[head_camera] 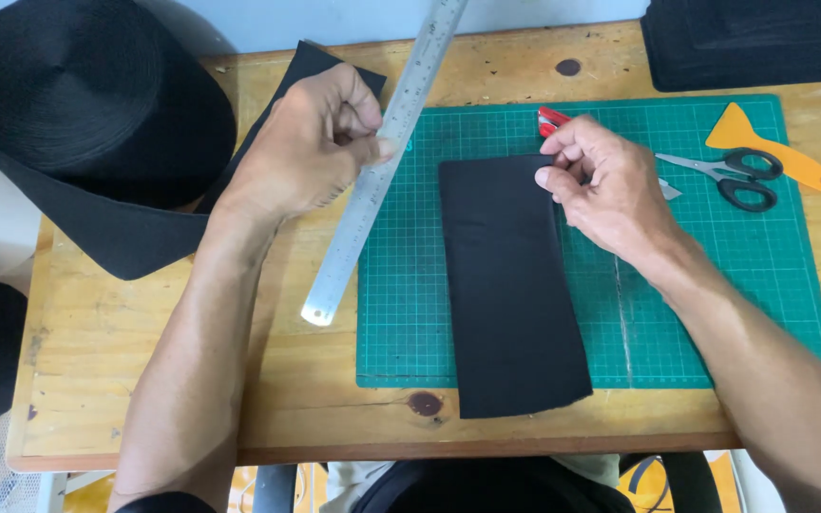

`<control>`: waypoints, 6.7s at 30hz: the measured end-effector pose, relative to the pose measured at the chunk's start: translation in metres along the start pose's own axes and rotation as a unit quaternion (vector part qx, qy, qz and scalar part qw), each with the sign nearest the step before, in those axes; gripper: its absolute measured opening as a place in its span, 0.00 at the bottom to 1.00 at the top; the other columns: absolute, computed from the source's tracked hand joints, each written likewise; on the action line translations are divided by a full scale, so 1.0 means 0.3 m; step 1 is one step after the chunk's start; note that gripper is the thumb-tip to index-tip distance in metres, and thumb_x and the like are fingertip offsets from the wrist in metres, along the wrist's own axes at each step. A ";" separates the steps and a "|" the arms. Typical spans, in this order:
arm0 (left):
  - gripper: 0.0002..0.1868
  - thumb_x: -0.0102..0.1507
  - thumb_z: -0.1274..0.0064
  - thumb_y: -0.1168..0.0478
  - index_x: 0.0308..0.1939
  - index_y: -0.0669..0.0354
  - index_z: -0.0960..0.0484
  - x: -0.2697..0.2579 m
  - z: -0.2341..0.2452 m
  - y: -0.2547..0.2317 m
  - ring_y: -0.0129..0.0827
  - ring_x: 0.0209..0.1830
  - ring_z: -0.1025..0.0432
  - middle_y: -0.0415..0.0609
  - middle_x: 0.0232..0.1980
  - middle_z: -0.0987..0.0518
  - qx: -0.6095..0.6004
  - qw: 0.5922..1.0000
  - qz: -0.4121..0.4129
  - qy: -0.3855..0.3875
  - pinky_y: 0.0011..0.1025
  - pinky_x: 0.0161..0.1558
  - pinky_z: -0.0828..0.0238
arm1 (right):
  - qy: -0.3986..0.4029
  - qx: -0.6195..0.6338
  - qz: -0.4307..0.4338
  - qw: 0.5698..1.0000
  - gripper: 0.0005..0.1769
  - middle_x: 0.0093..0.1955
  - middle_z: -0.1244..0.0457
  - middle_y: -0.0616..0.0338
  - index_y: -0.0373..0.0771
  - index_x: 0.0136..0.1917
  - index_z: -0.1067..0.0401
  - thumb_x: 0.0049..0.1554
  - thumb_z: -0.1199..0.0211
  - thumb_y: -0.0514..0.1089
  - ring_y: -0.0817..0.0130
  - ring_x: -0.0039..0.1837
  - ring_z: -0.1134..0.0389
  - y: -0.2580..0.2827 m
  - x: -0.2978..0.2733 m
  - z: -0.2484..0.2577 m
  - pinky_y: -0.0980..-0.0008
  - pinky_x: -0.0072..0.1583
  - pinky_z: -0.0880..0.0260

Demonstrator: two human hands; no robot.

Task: Measuring and cutting a strip of black material using a ruler and utility knife, then smoothing it with a scraper.

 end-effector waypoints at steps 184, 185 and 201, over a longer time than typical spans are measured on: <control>0.75 0.47 0.36 0.18 0.80 0.60 0.53 -0.026 -0.386 0.017 0.58 0.76 0.56 0.54 0.84 0.53 0.347 0.925 -0.096 0.119 0.56 0.68 0.55 | -0.047 -0.201 0.198 0.958 0.10 0.41 0.30 0.57 0.37 0.52 0.31 0.59 0.38 0.27 0.60 0.42 0.28 0.105 0.229 -0.135 0.60 0.42 0.28; 0.73 0.46 0.34 0.19 0.78 0.59 0.49 -0.026 -0.382 0.015 0.59 0.76 0.55 0.55 0.84 0.52 0.336 0.929 -0.095 0.119 0.56 0.67 0.55 | -0.048 -0.203 0.197 0.958 0.09 0.41 0.30 0.56 0.37 0.52 0.30 0.60 0.38 0.28 0.58 0.42 0.28 0.107 0.230 -0.136 0.59 0.42 0.28; 0.78 0.46 0.44 0.08 0.80 0.59 0.51 -0.016 -0.418 0.042 0.64 0.76 0.57 0.54 0.84 0.58 0.419 0.891 -0.099 0.145 0.59 0.68 0.55 | 0.317 -0.204 0.104 0.920 0.06 0.51 0.33 0.62 0.45 0.48 0.23 0.60 0.36 0.47 0.65 0.47 0.29 0.343 -0.029 0.002 0.61 0.49 0.27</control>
Point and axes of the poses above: each hand's wrist, its own x-axis towards the middle knuckle, its own z-axis out of the back of the hand, y = z × x, the point moved 5 cm from there along x, towards the middle knuckle
